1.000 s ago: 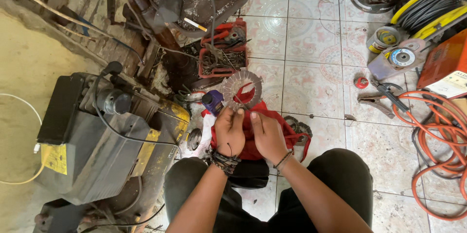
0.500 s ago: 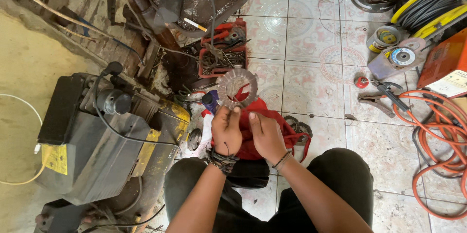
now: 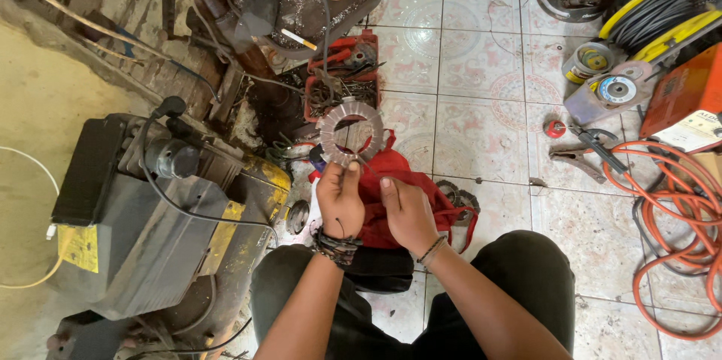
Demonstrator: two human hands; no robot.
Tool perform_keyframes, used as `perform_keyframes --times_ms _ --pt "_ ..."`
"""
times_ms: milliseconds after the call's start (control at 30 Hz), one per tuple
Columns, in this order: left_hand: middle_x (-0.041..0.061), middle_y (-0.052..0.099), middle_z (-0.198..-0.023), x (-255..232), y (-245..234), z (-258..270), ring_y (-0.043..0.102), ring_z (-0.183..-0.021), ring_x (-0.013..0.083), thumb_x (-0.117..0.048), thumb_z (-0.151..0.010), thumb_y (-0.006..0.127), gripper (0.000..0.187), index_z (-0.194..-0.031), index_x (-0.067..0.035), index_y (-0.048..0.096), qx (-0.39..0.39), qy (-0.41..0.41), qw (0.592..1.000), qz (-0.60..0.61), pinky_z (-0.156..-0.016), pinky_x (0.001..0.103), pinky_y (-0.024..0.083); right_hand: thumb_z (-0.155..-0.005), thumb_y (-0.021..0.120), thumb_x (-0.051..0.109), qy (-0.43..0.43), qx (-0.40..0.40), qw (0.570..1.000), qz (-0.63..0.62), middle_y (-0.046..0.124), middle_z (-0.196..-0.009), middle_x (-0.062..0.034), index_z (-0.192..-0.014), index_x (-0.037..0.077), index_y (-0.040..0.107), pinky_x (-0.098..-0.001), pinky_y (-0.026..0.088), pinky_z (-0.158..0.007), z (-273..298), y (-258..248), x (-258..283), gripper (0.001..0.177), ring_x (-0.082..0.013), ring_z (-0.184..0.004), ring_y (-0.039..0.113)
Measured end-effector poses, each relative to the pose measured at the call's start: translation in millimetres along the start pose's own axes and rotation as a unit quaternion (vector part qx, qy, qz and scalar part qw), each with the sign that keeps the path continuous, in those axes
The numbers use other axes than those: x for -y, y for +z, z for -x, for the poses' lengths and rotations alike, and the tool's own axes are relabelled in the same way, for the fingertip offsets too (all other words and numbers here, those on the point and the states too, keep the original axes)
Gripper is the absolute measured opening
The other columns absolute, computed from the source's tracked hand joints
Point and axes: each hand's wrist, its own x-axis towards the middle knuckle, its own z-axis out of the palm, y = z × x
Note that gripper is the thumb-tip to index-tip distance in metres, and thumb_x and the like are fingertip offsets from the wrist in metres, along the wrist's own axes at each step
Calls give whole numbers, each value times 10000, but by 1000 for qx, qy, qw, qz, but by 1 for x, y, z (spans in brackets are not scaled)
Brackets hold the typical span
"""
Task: The person sits on the floor and uses a metal file to smooth the edges of a circular, toothed metal component, likely a motor stator. They hold the part in their left hand and file it with their right hand, rotating it periodically to work on different sections.
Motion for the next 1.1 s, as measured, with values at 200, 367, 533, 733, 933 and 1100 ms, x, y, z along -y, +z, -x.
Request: perform_keyframes --times_ms 200,367,533,733,933,1100 --pt "99 486 -643 -22 8 6 491 -686 186 -69 -966 637 289 -690 -19 570 15 18 999 -47 -737 359 454 -1104 379 290 -10 -9 1000 -22 600 -601 -235 -658 56 540 -481 504 -579 -5 0 6 528 -431 -639 641" --pt "61 490 -665 -4 3 3 482 -712 155 -76 -977 629 275 -708 -45 587 10 19 999 -32 -748 342 454 -1099 388 301 -11 -11 1000 -23 598 -587 -212 -659 66 539 -475 501 -574 -4 3 1 522 -412 -621 632" --pt "71 480 -666 -3 4 4 463 -711 160 -84 -988 612 286 -710 -36 569 -8 20 999 -24 -745 361 440 -1097 399 303 -12 -5 1000 -25 573 -562 -220 -666 68 546 -493 497 -545 -5 5 -1 513 -460 -640 629" --pt "117 514 -670 -15 9 5 521 -745 169 -51 -969 624 270 -704 -15 588 20 14 999 -34 -768 353 458 -1100 391 288 -14 -19 999 -27 572 -602 -261 -688 54 552 -523 498 -575 -4 0 4 500 -523 -722 619" --pt "119 544 -709 -19 8 7 544 -744 223 -65 -973 618 230 -747 -16 620 6 17 998 -67 -803 388 471 -1095 391 287 -19 -11 1000 -16 565 -621 -273 -694 54 558 -533 500 -580 -6 2 4 493 -552 -792 599" --pt "118 552 -705 -28 6 5 544 -750 194 -73 -977 611 232 -755 -7 630 7 29 998 -50 -784 378 475 -1096 392 284 -26 -18 999 -12 572 -619 -250 -682 74 547 -495 497 -581 -3 1 7 490 -494 -683 614"
